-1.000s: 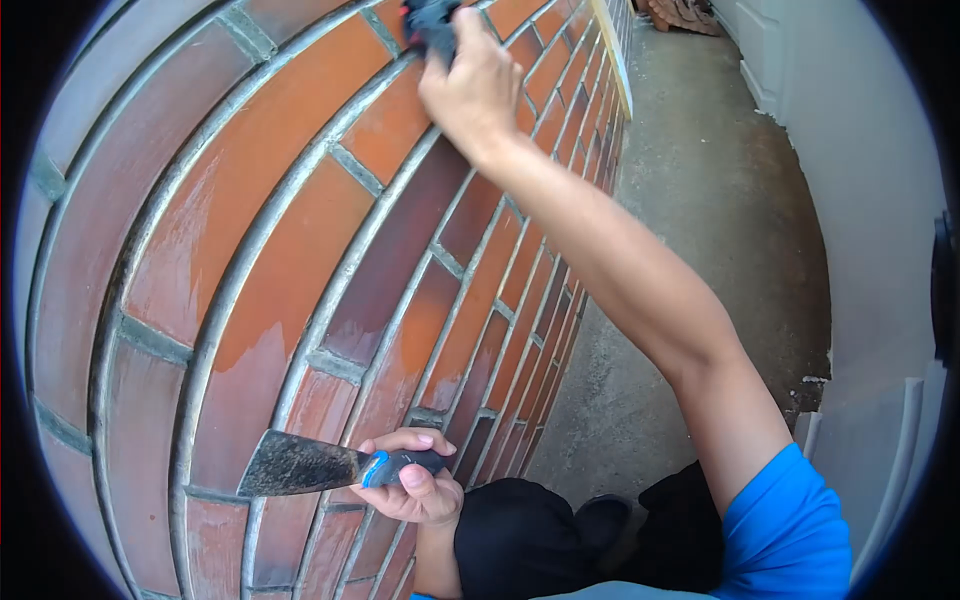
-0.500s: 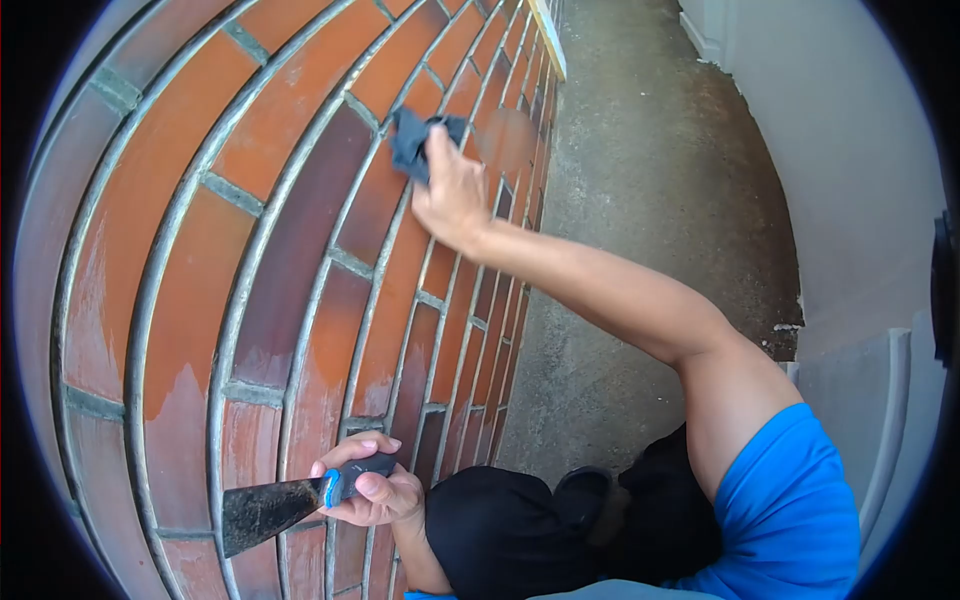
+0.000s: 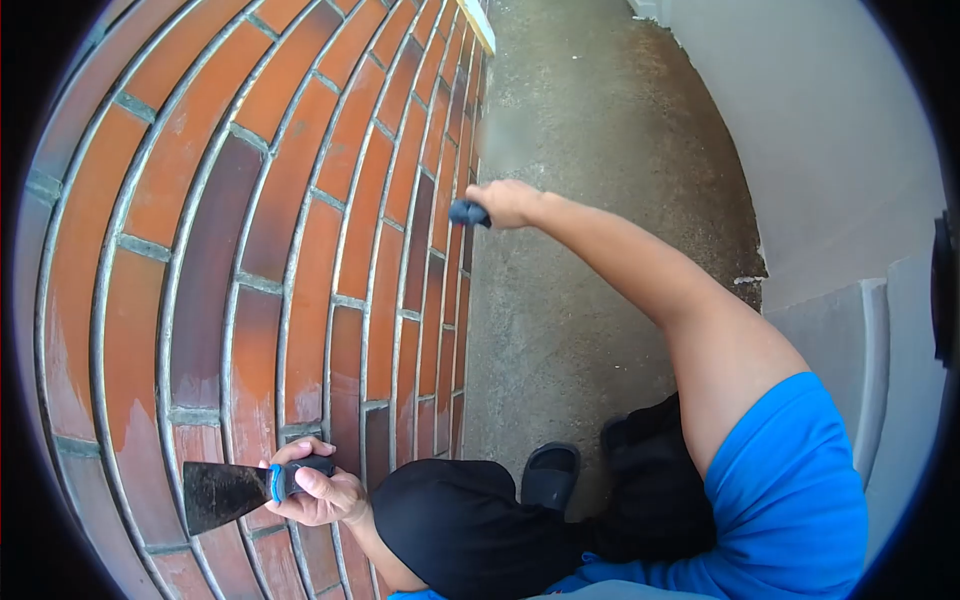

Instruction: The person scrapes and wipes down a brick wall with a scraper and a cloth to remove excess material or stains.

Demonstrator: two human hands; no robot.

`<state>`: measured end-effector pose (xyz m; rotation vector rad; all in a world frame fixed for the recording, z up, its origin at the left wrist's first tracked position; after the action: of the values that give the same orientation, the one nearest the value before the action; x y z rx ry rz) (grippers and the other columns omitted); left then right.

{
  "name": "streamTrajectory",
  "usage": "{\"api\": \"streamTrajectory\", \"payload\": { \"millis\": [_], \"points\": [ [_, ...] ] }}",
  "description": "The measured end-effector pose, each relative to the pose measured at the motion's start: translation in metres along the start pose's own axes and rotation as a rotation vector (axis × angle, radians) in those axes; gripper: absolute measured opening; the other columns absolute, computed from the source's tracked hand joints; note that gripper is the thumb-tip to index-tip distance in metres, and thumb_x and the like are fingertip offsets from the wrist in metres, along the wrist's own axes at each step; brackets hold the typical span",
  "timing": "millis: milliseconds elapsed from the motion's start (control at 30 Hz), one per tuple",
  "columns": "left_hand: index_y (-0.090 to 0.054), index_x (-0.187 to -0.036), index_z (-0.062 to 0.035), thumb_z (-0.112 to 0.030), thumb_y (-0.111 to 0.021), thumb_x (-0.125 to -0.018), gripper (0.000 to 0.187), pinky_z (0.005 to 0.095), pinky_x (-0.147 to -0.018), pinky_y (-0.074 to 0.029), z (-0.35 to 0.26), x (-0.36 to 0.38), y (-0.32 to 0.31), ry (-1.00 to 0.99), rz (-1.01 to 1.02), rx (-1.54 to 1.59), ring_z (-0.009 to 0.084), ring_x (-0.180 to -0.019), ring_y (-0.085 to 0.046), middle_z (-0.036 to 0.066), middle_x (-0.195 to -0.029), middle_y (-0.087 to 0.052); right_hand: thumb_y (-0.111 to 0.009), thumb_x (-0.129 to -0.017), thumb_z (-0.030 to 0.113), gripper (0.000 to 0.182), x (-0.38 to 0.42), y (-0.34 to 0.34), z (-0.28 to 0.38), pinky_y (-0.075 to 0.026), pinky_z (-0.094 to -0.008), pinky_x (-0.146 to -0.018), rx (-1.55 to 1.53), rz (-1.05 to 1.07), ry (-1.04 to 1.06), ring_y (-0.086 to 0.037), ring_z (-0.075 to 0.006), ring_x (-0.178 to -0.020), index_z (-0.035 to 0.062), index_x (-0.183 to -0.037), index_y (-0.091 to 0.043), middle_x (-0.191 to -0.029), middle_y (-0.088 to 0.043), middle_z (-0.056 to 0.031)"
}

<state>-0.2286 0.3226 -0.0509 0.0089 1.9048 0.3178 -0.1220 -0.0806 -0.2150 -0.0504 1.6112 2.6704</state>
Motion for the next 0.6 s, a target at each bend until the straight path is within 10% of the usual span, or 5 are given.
{"api": "streamTrajectory", "payload": {
  "millis": [133,300,600],
  "points": [
    [-0.040,-0.108,-0.0008,-0.018,-0.053,-0.099,0.024,0.0246,-0.047,-0.042,-0.011,-0.008,-0.008,0.127,0.039,0.018,0.0164,-0.054,-0.052,0.016,-0.083,-0.059,-0.055,-0.084,0.012,0.032,-0.008,0.024,-0.066,-0.049,-0.0441,-0.085,-0.266,-0.278,-0.231,-0.062,-0.0395,-0.103,0.0066,-0.115,-0.057,-0.106,-0.065,-0.0255],
    [-0.045,-0.128,0.0064,-0.025,-0.051,-0.100,0.042,0.0240,-0.048,-0.042,-0.036,-0.033,-0.022,0.325,0.078,0.236,0.0146,-0.052,-0.049,0.012,-0.077,-0.055,-0.055,-0.094,0.014,0.024,0.011,0.057,-0.062,-0.047,-0.0329,-0.083,-1.031,-0.291,-0.312,-0.061,-0.0160,-0.092,0.0097,-0.115,-0.063,-0.103,-0.066,-0.0048],
    [-0.044,-0.131,0.0043,-0.024,-0.043,-0.104,0.040,0.0254,-0.053,-0.044,-0.071,-0.112,-0.065,0.705,0.346,0.634,0.0164,-0.057,-0.054,0.010,-0.082,-0.055,-0.060,-0.089,0.021,0.041,0.015,0.065,-0.038,-0.050,-0.0382,-0.094,-1.715,-0.120,-0.255,-0.066,-0.0261,-0.104,-0.0018,-0.123,-0.055,-0.117,-0.065,-0.0166]
  ]
}}
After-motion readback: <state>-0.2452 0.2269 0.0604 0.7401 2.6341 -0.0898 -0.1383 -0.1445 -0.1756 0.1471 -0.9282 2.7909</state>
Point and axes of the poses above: each hand's wrist, its own x-axis away from the middle knuckle, its own y-axis out of the back of the hand, z = x × y, the point moved 2 cm from there along -x, towards the middle knuckle
